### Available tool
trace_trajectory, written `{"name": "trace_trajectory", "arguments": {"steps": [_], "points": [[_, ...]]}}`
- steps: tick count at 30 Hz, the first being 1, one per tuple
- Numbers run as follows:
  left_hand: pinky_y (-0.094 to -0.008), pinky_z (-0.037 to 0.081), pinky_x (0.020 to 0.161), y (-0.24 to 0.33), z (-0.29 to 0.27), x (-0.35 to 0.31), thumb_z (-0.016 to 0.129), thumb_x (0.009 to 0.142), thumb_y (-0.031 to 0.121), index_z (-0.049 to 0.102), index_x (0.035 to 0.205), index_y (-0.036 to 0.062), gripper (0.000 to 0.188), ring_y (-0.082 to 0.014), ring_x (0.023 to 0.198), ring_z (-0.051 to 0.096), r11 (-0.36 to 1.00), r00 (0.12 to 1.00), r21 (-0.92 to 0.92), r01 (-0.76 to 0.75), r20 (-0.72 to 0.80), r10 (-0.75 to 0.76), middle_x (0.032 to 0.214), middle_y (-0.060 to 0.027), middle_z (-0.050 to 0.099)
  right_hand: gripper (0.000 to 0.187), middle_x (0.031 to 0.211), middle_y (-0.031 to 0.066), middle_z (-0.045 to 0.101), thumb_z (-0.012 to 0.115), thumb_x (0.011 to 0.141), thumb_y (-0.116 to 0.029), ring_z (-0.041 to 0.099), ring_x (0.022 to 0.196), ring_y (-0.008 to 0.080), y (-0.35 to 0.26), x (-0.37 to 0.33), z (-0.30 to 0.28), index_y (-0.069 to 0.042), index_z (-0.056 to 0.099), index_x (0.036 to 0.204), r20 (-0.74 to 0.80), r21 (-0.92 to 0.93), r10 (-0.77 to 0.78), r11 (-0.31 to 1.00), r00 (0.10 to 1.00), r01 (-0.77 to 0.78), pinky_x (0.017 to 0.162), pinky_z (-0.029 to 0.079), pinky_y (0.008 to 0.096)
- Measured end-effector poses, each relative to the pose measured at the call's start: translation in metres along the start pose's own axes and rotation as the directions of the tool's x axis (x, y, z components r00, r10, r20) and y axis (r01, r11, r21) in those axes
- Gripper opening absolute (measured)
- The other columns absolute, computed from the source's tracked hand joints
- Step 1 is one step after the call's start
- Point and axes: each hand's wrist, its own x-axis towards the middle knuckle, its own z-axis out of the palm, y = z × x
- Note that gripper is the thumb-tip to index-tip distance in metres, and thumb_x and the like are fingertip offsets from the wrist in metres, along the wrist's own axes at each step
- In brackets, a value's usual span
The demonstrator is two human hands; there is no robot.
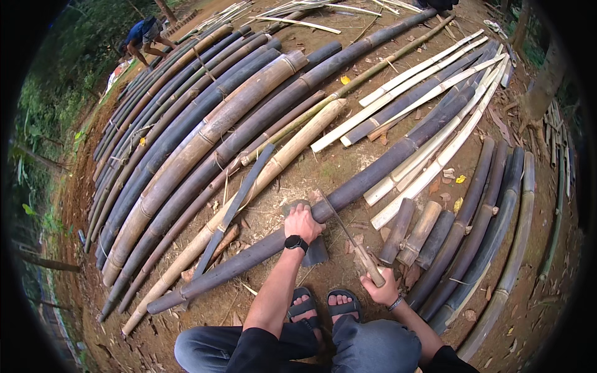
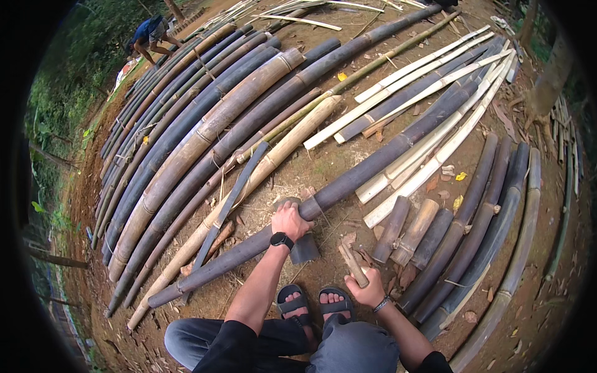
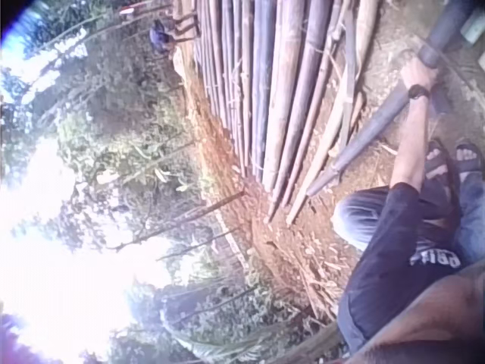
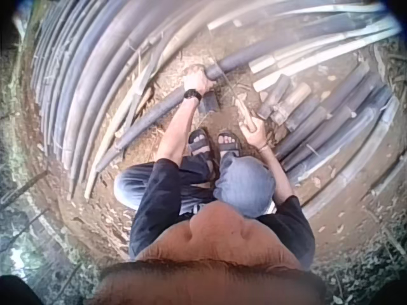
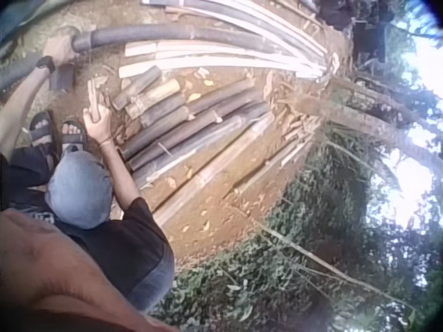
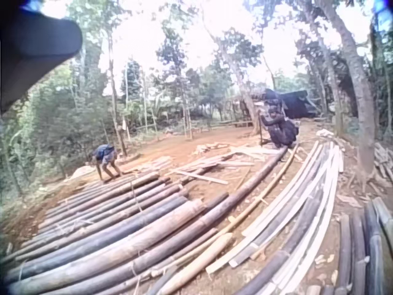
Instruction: The person saws a piece of bamboo by hand. They hold the bamboo against a wooden block and use a hand saw to cut through the material, then pick up and inspect another bamboo piece.
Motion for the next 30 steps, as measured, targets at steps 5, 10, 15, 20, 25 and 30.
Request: {"name": "trace_trajectory", "arguments": {"steps": [5, 10, 15, 20, 25, 30], "points": [[-0.0398, 0.053, 0.091, 0.004, -0.007, 0.011, 0.081, 0.062, 0.043, 0.071, 0.102, 0.0023, 0.058, -0.0298, 0.107, 0.064, 0.999, 0.997, -0.044, 0.010, 0.080, -0.006, 0.111, -0.0131, 0.066, 0.026, 0.053, 0.0150, 0.053, 0.070, 0.081, -0.018, 0.055, 0.047, 0.0223, 0.000, 0.033, 0.011, 0.000, 0.057, 0.068, -0.024, 0.013, 0.105, 0.994, 0.994, -0.104, 0.049, 0.042, 0.0382], [-0.0400, 0.054, 0.090, -0.010, -0.011, 0.002, 0.081, 0.063, 0.040, 0.071, 0.101, 0.0026, 0.054, -0.0313, 0.105, 0.065, 1.000, 0.999, -0.025, 0.008, 0.040, -0.007, 0.111, -0.0145, 0.067, 0.021, 0.054, 0.0134, 0.056, 0.069, 0.080, -0.016, 0.060, 0.051, 0.0198, -0.008, -0.016, -0.002, 0.001, 0.061, 0.070, 0.030, -0.002, 0.047, 0.999, 0.998, -0.047, 0.051, 0.045, 0.0365], [-0.0407, 0.054, 0.090, 0.002, -0.014, 0.006, 0.080, 0.063, 0.039, 0.069, 0.103, 0.0020, 0.056, -0.0325, 0.108, 0.063, 0.998, 0.982, -0.052, 0.029, 0.189, -0.019, 0.113, -0.0151, 0.065, 0.022, 0.054, 0.0095, 0.055, 0.070, 0.079, -0.013, 0.054, 0.051, 0.0141, 0.003, 0.032, 0.022, -0.001, 0.057, 0.066, -0.040, -0.006, 0.088, 0.996, 0.995, -0.089, 0.050, 0.043, 0.0341], [-0.0406, 0.054, 0.090, 0.003, -0.008, 0.002, 0.079, 0.064, 0.042, 0.071, 0.099, 0.0008, 0.054, -0.0314, 0.106, 0.065, 1.000, 0.998, -0.029, 0.003, 0.067, -0.001, 0.111, -0.0146, 0.067, 0.022, 0.056, 0.0141, 0.057, 0.071, 0.079, -0.015, 0.058, 0.050, 0.0200, -0.005, 0.001, 0.004, 0.000, 0.059, 0.067, -0.006, 0.024, 0.141, 0.990, 0.990, -0.141, 0.051, 0.044, 0.0363], [-0.0411, 0.054, 0.090, -0.009, -0.017, 0.004, 0.081, 0.064, 0.043, 0.069, 0.102, 0.0009, 0.058, -0.0325, 0.107, 0.064, 0.999, 0.988, -0.043, 0.019, 0.152, -0.013, 0.110, -0.0148, 0.066, 0.023, 0.055, 0.0123, 0.056, 0.072, 0.078, -0.013, 0.056, 0.049, 0.0174, -0.006, -0.004, 0.010, -0.001, 0.057, 0.065, 0.020, -0.013, 0.050, 0.999, 0.999, -0.049, 0.050, 0.043, 0.0356], [-0.0408, 0.055, 0.089, 0.006, -0.009, 0.001, 0.082, 0.065, 0.044, 0.070, 0.100, 0.0012, 0.057, -0.0320, 0.105, 0.065, 0.999, 0.994, -0.043, -0.016, 0.106, 0.020, 0.108, -0.0144, 0.067, 0.026, 0.053, 0.0124, 0.054, 0.070, 0.079, -0.013, 0.053, 0.046, 0.0191, 0.000, 0.029, 0.017, -0.002, 0.054, 0.063, -0.038, -0.013, 0.109, 0.994, 0.993, -0.110, 0.048, 0.041, 0.0369]]}}
